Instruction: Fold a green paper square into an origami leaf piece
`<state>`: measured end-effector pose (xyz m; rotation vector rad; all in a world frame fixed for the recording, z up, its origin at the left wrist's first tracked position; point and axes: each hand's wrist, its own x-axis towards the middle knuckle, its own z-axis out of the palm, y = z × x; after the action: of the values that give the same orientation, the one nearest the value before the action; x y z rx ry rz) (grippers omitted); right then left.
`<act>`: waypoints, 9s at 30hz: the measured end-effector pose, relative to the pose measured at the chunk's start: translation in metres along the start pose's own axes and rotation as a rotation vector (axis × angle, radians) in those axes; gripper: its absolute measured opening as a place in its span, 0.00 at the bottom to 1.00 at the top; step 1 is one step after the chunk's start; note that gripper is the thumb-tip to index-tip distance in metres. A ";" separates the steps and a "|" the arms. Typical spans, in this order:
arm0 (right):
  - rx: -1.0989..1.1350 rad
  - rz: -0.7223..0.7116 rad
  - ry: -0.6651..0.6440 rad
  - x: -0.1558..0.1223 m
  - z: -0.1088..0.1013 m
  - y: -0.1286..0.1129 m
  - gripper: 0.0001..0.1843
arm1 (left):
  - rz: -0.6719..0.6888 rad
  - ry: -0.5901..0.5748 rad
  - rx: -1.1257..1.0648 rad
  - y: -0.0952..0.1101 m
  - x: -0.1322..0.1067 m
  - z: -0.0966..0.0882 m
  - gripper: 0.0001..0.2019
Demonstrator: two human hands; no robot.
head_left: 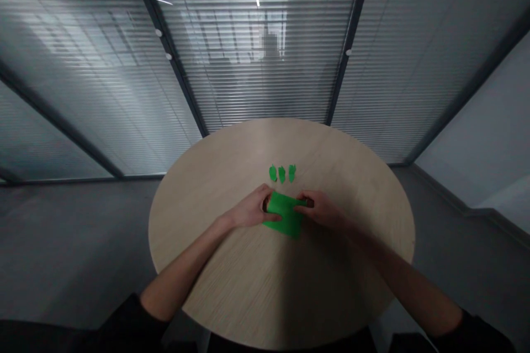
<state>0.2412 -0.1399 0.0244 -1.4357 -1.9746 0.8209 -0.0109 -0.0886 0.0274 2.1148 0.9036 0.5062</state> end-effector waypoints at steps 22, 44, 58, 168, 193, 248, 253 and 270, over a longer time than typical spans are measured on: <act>0.433 0.248 -0.140 -0.005 0.000 0.002 0.17 | -0.076 -0.029 -0.353 -0.005 -0.001 -0.007 0.18; 0.198 0.194 -0.068 -0.012 -0.001 0.005 0.13 | -0.093 0.034 -0.096 -0.006 -0.013 -0.001 0.20; -0.132 0.190 0.036 -0.015 -0.010 0.002 0.14 | 0.073 0.056 0.424 -0.009 -0.017 -0.008 0.17; -0.579 0.017 0.193 0.005 -0.005 0.046 0.23 | -0.195 0.191 0.619 -0.029 -0.020 -0.030 0.23; -0.487 -0.003 0.205 0.005 -0.007 0.044 0.23 | -0.159 0.050 0.157 0.022 -0.012 0.020 0.28; 0.724 0.269 0.042 -0.003 -0.005 0.007 0.18 | -0.265 0.089 -0.984 0.005 -0.010 0.011 0.13; 0.741 0.227 -0.097 -0.007 -0.010 0.009 0.16 | -0.270 0.097 -0.968 0.009 -0.009 0.010 0.12; 0.449 0.023 -0.154 -0.008 0.015 -0.014 0.19 | -0.132 0.016 -0.845 0.019 -0.005 0.019 0.24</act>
<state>0.2233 -0.1530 0.0247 -1.1581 -1.7322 1.3210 0.0050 -0.1104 0.0297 1.2784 0.6627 0.6857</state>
